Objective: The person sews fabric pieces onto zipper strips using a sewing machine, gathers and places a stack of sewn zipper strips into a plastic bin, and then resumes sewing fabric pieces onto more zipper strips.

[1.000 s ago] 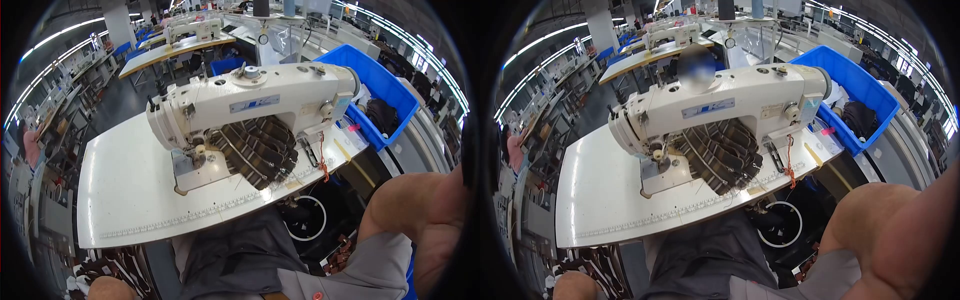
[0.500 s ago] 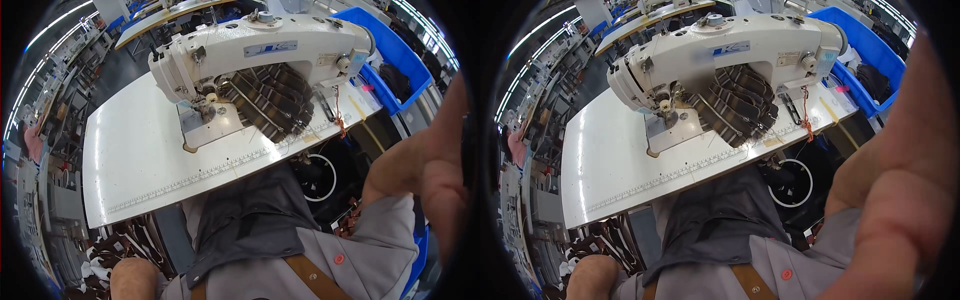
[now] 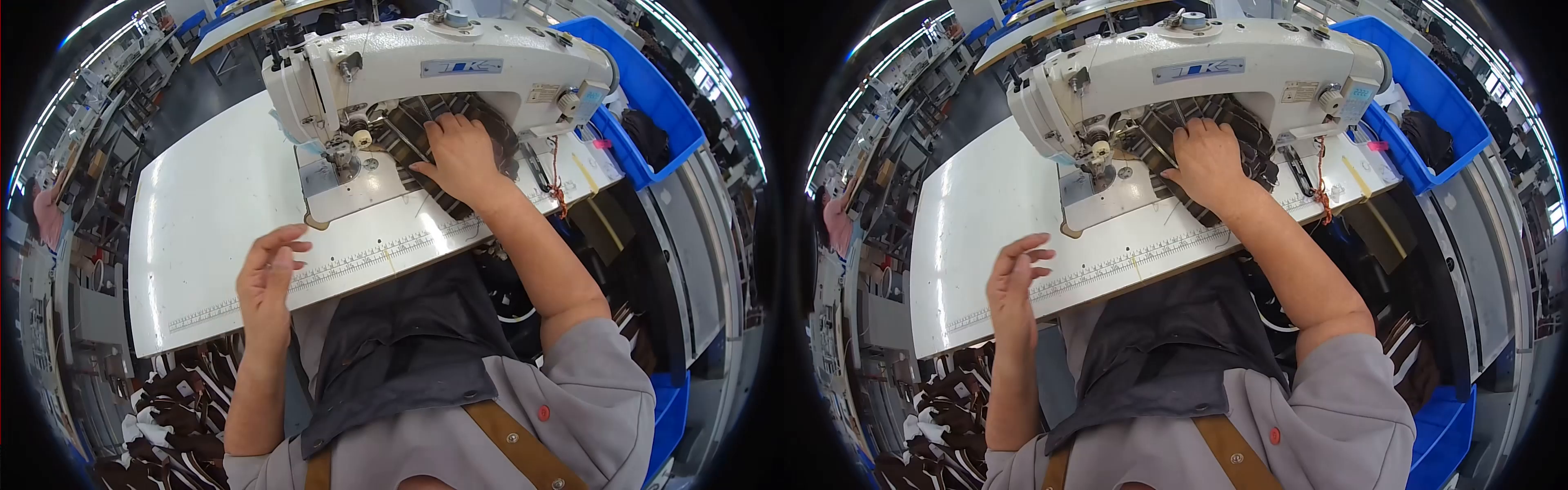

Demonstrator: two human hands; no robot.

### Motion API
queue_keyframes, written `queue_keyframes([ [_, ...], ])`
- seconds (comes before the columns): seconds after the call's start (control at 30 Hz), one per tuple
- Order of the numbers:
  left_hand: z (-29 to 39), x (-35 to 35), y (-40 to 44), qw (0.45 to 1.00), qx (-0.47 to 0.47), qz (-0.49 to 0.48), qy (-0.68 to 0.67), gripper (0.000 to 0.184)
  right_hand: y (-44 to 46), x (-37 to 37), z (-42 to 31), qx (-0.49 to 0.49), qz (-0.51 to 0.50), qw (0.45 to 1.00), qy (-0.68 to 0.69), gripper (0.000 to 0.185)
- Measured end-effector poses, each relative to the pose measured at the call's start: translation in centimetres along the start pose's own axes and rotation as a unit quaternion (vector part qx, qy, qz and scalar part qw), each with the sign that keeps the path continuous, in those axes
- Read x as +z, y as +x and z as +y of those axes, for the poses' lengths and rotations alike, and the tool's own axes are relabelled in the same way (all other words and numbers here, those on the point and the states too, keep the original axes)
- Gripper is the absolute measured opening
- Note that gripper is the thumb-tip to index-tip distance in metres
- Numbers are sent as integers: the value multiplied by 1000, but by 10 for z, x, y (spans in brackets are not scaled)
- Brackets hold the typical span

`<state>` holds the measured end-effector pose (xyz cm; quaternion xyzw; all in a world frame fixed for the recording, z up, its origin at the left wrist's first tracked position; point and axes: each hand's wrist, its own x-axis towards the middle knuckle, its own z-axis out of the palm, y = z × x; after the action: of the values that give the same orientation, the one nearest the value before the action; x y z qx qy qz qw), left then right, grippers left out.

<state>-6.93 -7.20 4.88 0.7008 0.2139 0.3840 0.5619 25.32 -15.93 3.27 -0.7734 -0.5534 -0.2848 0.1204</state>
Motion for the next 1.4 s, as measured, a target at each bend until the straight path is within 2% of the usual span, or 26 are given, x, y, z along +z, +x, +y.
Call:
queue_keyframes([
  [0.17,-47,8,-10,996,-48,-71,-19,23,7,13,0,6,-10,1000,25,37],
  [0.3,-50,6,-5,995,-62,-79,-19,23,5,7,6,62,0,992,108,28],
  [0.37,-48,5,-1,989,-86,-111,-49,31,-4,-26,1,92,-8,986,142,20],
  [0.4,-45,7,2,989,-89,-108,-50,31,-11,-39,1,104,-25,971,212,19],
  [0.47,-38,20,10,957,-206,-111,-170,41,-23,-61,-12,127,-78,919,364,18],
  [0.5,-39,28,13,957,-208,-106,-173,41,-34,-69,-21,138,-115,878,443,18],
  [0.53,-42,39,15,934,-244,-109,-236,46,-45,-70,-34,131,-138,820,540,21],
  [0.57,-46,46,19,907,-277,-111,-299,50,-54,-65,-42,103,-170,794,575,20],
  [0.6,-48,50,28,885,-269,-161,-345,42,-62,-62,-53,92,-189,779,590,19],
  [0.63,-55,50,34,885,-271,-153,-346,42,-67,-60,-64,82,-207,763,606,19],
  [0.7,-70,49,46,941,-217,-104,-239,39,-68,-59,-74,95,-259,732,622,19],
  [0.73,-71,42,55,934,-209,-100,-272,41,-67,-57,-78,111,-306,703,633,19],
  [0.77,-71,37,57,936,-210,-93,-268,41,-65,-53,-78,106,-308,699,637,19],
  [0.83,-72,28,61,950,-211,-49,-224,40,-55,-42,-73,9,-213,847,487,21],
  [0.9,-81,21,67,950,-218,-59,-216,44,-45,-27,-72,-22,-179,861,476,21],
  [0.97,-83,21,73,985,-144,-71,-56,57,-28,-13,-71,-81,-100,889,440,26],
  [1.0,-83,21,74,985,-146,-71,-52,57,-21,-9,-72,-91,-129,892,424,36],
  [1.03,-74,26,76,990,-51,-40,129,64,-15,-1,-72,-89,-129,890,428,36],
  [1.07,-69,28,79,952,48,-8,303,71,-9,8,-72,-134,-86,909,385,39],
  [1.1,-72,27,82,951,46,-11,307,71,-5,16,-71,-179,-43,923,338,42],
  [1.17,-80,19,90,849,221,40,479,67,7,20,-66,-201,-86,924,314,43],
  [1.2,-84,12,94,849,220,36,480,67,12,21,-63,-225,-129,922,286,46],
  [1.27,-88,0,102,804,254,-185,505,55,21,19,-60,-237,-129,921,281,46],
  [1.3,-92,-1,103,804,252,-187,504,55,24,21,-59,-252,-128,919,274,46],
  [1.37,-83,4,107,865,140,-199,438,49,27,31,-56,-251,-121,920,274,47],
  [1.4,-84,3,112,866,139,-201,437,49,29,35,-54,-253,-111,922,270,47],
])
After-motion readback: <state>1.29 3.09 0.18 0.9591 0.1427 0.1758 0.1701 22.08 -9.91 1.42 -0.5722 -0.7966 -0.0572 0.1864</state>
